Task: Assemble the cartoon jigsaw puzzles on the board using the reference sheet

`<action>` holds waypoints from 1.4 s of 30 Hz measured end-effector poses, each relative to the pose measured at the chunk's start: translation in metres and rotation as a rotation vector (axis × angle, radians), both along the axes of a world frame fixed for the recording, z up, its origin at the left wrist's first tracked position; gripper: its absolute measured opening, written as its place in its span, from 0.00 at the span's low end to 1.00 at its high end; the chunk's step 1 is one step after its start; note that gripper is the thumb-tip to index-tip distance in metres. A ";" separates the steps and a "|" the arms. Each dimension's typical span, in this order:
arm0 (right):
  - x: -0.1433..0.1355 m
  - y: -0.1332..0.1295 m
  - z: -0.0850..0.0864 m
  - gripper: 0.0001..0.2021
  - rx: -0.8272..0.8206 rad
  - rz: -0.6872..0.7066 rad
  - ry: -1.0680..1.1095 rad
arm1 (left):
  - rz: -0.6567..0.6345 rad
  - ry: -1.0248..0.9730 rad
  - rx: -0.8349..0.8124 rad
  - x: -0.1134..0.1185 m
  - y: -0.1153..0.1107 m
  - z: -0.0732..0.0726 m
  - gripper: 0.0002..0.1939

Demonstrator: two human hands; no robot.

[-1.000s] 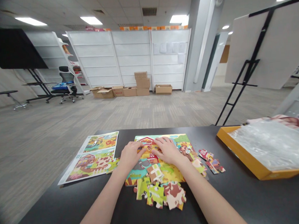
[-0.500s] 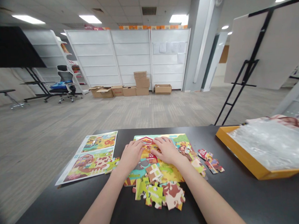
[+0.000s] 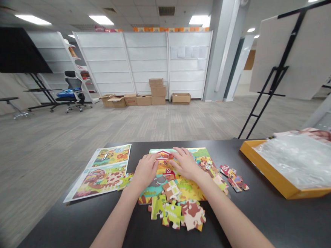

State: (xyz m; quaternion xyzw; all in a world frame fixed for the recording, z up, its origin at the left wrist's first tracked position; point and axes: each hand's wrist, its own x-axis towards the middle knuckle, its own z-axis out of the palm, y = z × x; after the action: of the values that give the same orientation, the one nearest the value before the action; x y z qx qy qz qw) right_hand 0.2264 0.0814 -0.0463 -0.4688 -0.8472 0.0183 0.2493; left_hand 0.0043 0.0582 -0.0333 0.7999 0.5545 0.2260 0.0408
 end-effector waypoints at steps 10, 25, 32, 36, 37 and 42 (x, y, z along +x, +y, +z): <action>0.016 -0.014 0.029 0.08 -0.208 0.172 0.018 | -0.061 -0.048 -0.067 -0.018 -0.012 0.011 0.10; 0.012 -0.020 0.030 0.12 -0.360 0.171 -0.038 | -0.053 0.181 -0.156 -0.014 -0.037 0.029 0.10; 0.013 -0.021 0.031 0.13 -0.362 0.120 -0.039 | -0.061 0.183 -0.195 -0.013 -0.037 0.028 0.08; 0.012 -0.021 0.031 0.13 -0.339 0.127 -0.004 | -0.057 0.164 -0.200 -0.012 -0.037 0.028 0.08; 0.011 -0.021 0.031 0.14 -0.328 0.126 -0.001 | -0.059 0.165 -0.200 -0.012 -0.036 0.028 0.08; 0.002 -0.024 0.025 0.15 -0.268 0.123 0.001 | -0.066 0.187 -0.184 -0.012 -0.036 0.027 0.09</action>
State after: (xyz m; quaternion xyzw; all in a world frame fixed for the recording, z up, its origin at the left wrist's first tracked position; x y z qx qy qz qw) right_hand 0.2288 0.0577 -0.0212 -0.4452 -0.8640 0.1467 0.1835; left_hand -0.0078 0.0227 -0.0068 0.8282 0.5475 0.0973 0.0698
